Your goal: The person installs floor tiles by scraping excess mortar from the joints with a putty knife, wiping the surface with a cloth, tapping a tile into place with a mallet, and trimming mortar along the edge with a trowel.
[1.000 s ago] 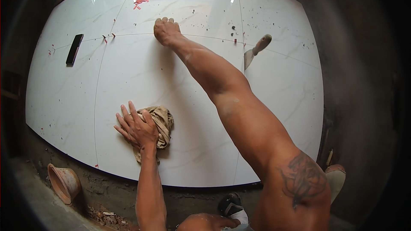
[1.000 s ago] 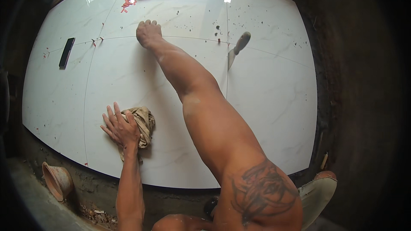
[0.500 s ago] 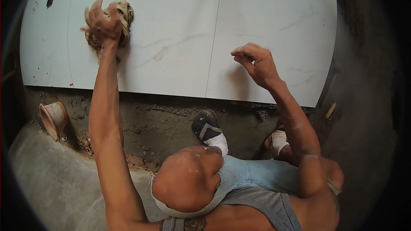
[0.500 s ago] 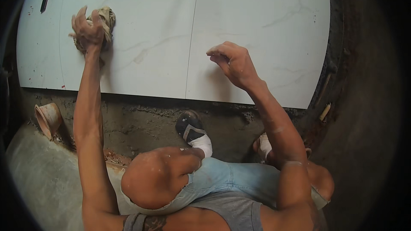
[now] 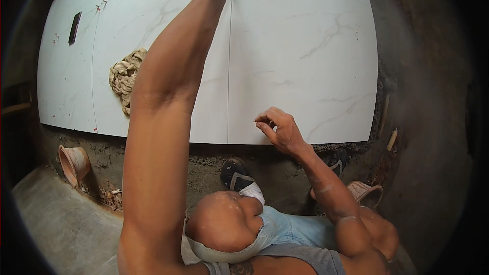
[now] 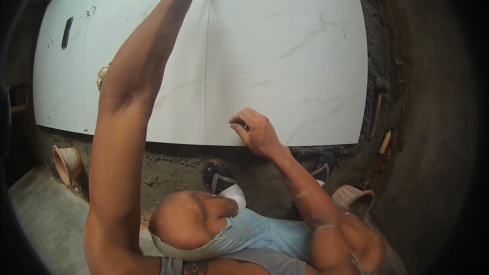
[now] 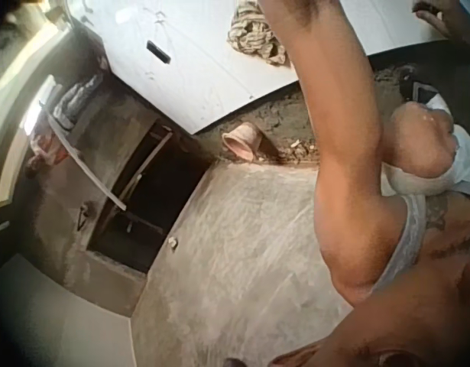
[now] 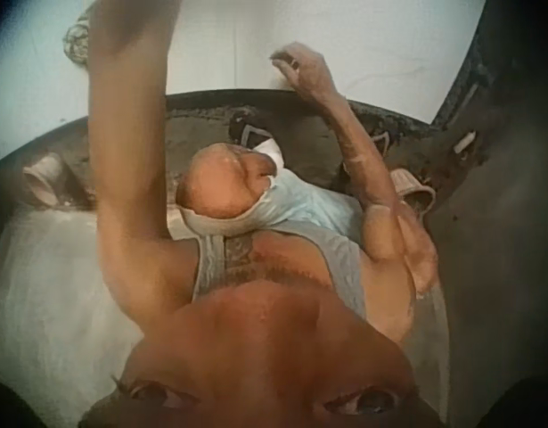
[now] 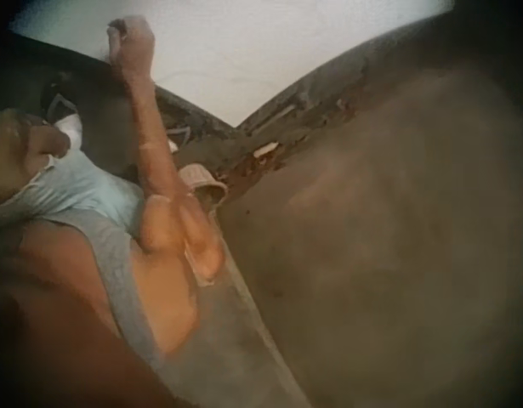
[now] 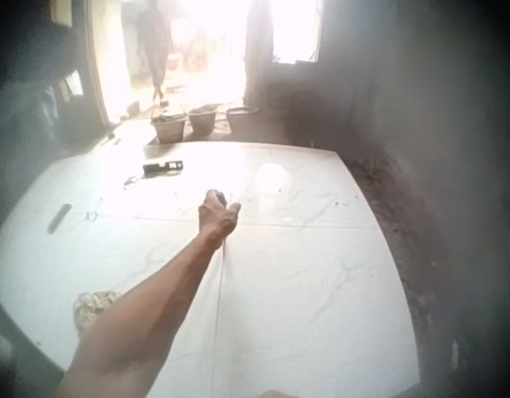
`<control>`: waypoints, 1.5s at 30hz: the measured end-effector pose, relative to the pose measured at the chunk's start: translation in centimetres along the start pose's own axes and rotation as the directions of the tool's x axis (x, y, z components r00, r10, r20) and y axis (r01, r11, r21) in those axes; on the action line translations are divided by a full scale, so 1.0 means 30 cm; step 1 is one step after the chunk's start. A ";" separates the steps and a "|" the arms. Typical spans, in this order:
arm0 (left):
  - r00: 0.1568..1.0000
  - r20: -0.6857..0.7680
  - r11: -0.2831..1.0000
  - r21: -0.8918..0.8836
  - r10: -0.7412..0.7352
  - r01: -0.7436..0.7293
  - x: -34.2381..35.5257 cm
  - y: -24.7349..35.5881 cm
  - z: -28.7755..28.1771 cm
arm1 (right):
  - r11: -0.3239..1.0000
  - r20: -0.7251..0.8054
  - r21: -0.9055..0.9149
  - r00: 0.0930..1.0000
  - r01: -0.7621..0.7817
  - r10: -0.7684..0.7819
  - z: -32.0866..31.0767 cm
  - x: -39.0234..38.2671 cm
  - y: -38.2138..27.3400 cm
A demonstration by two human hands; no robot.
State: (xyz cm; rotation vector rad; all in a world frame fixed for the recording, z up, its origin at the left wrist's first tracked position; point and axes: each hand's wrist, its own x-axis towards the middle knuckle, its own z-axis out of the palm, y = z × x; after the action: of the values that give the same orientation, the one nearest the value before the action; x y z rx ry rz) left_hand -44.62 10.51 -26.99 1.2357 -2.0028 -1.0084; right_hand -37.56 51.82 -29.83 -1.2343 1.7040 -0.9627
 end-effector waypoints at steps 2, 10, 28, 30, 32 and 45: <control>0.973 -0.174 0.986 0.091 0.150 -0.136 0.024 -0.022 0.027 | 0.996 -0.065 0.063 0.996 -0.060 0.064 -0.011 -0.025 0.011; 0.922 -0.135 0.930 -0.013 0.363 -0.368 -0.176 0.221 -0.183 | 0.986 -0.154 0.151 0.984 -0.065 0.089 -0.054 -0.051 0.042; 0.955 -0.286 0.857 -0.471 0.073 -0.207 -1.496 -0.105 -0.392 | 0.994 -0.131 0.111 0.991 -0.012 0.027 -0.095 0.036 0.037; 0.960 -0.268 0.852 -0.481 0.082 -0.207 -1.490 -0.115 -0.375 | 0.994 -0.144 0.086 0.988 0.060 -0.047 -0.089 0.046 0.009; 0.967 -0.237 0.861 -0.468 0.094 -0.199 -1.478 -0.122 -0.366 | 0.997 -0.104 0.053 0.993 0.056 -0.051 -0.097 0.052 -0.021; 0.990 -0.127 0.900 -0.422 0.058 -0.107 -1.420 -0.137 -0.376 | 0.996 -0.128 0.056 0.990 0.062 -0.054 -0.092 0.050 -0.008</control>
State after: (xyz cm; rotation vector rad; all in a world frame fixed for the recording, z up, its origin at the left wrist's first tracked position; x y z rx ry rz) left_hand -16.50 44.66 -27.63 0.9356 -1.6159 -1.2272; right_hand -40.31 50.66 -28.79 -1.2116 1.7310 -1.1405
